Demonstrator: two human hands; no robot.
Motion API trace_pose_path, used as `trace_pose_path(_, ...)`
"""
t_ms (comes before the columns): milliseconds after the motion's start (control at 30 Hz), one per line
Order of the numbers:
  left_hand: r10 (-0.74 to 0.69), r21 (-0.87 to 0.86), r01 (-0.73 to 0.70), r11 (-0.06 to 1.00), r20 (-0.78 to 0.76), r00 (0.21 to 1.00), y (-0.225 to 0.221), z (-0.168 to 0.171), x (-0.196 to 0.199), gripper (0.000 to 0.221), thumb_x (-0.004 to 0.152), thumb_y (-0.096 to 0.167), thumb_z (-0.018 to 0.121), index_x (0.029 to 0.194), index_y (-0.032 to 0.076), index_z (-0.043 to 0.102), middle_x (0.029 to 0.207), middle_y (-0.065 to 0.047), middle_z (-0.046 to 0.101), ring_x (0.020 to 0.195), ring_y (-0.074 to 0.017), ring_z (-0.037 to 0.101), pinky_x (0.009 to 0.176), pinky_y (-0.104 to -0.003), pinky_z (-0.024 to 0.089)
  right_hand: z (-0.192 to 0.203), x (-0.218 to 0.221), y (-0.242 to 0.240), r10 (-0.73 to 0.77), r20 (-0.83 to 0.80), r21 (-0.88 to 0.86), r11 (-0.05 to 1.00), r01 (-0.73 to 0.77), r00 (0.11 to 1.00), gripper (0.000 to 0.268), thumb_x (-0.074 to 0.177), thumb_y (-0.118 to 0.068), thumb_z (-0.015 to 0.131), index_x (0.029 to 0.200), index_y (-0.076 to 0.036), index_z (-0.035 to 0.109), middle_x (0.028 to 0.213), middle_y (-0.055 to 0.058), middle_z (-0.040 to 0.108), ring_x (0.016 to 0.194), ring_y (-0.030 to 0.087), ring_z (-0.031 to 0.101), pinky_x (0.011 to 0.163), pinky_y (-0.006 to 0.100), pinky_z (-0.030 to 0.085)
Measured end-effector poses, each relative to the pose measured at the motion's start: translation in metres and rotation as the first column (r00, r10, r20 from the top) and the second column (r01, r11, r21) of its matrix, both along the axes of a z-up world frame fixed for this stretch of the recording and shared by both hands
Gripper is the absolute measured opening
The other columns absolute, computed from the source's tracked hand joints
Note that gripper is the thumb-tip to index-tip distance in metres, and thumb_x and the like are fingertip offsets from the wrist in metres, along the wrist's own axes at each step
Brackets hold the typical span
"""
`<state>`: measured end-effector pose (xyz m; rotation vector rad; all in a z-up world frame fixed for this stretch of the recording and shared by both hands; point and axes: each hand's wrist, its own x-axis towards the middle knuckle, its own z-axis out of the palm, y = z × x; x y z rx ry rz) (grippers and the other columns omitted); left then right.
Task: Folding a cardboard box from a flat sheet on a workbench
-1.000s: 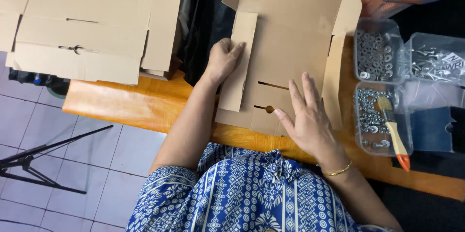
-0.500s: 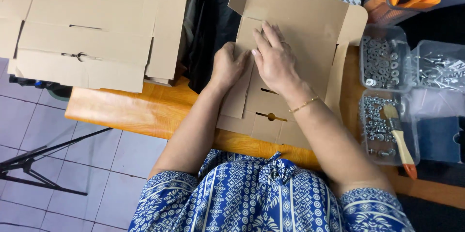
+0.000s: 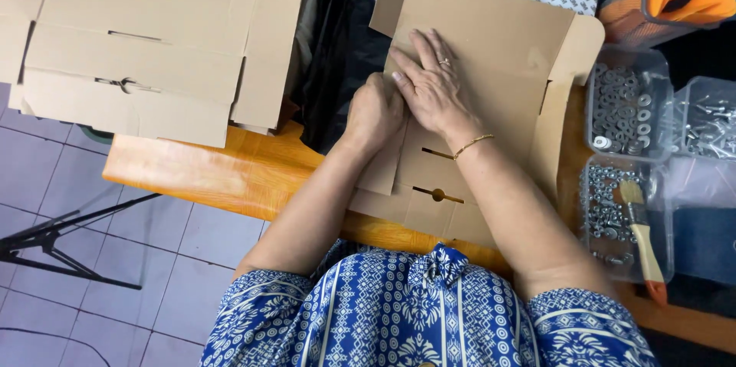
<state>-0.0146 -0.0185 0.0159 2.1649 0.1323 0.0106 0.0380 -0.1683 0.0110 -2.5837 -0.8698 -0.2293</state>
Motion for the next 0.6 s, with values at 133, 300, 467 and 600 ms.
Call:
trace_pose_path(133,-0.002,-0.086,-0.002,0.996,-0.051,0.999,-0.003,0.025,-0.011,0.026,0.096,0.027,0.042,0.099,0.002,0.049,0.092,-0.027,0.071,0.083,-0.0529,0.065,0.07,-0.054,0.049,0.002,-0.005,-0.001,-0.005,-0.028,0.007,1.0,0.005,1.0,0.054,0.11,-0.048,0.036,0.149,-0.018,0.058,0.162,0.022,0.032,0.15,0.045,0.021,0.125,0.052,0.017)
trace_pose_path(300,-0.015,0.017,0.016,1.0,-0.033,0.999,-0.01,0.026,-0.026,0.033,0.098,0.026,0.042,0.12,0.003,0.05,0.114,-0.026,0.052,0.078,-0.0565,0.061,0.08,-0.061,0.052,-0.017,-0.005,-0.001,-0.003,0.093,0.045,0.999,-0.002,0.996,0.051,0.109,-0.039,0.045,0.152,-0.013,0.054,0.162,0.024,0.034,0.149,0.051,0.027,0.123,0.059,0.02)
trace_pose_path(467,-0.101,0.201,0.101,0.974,-0.011,0.995,-0.011,0.024,-0.031,0.029,0.093,0.022,0.045,0.114,0.002,0.05,0.111,-0.027,0.051,0.079,-0.0596,0.058,0.081,-0.065,0.05,-0.025,-0.007,-0.005,-0.006,0.063,0.229,0.973,-0.008,0.998,0.048,0.101,-0.023,0.052,0.145,-0.004,0.058,0.161,0.029,0.032,0.15,0.051,0.025,0.126,0.059,0.017)
trace_pose_path(600,-0.15,0.44,0.077,0.895,0.134,0.98,-0.011,0.006,-0.033,0.03,0.096,0.029,0.051,0.111,0.003,0.057,0.105,-0.027,0.056,0.08,-0.0571,0.058,0.077,-0.064,0.05,-0.02,-0.015,-0.008,-0.126,0.167,0.279,0.957,0.076,0.978,0.04,0.098,-0.018,0.061,0.132,0.002,0.067,0.155,0.034,0.036,0.146,0.051,0.033,0.124,0.058,0.027)
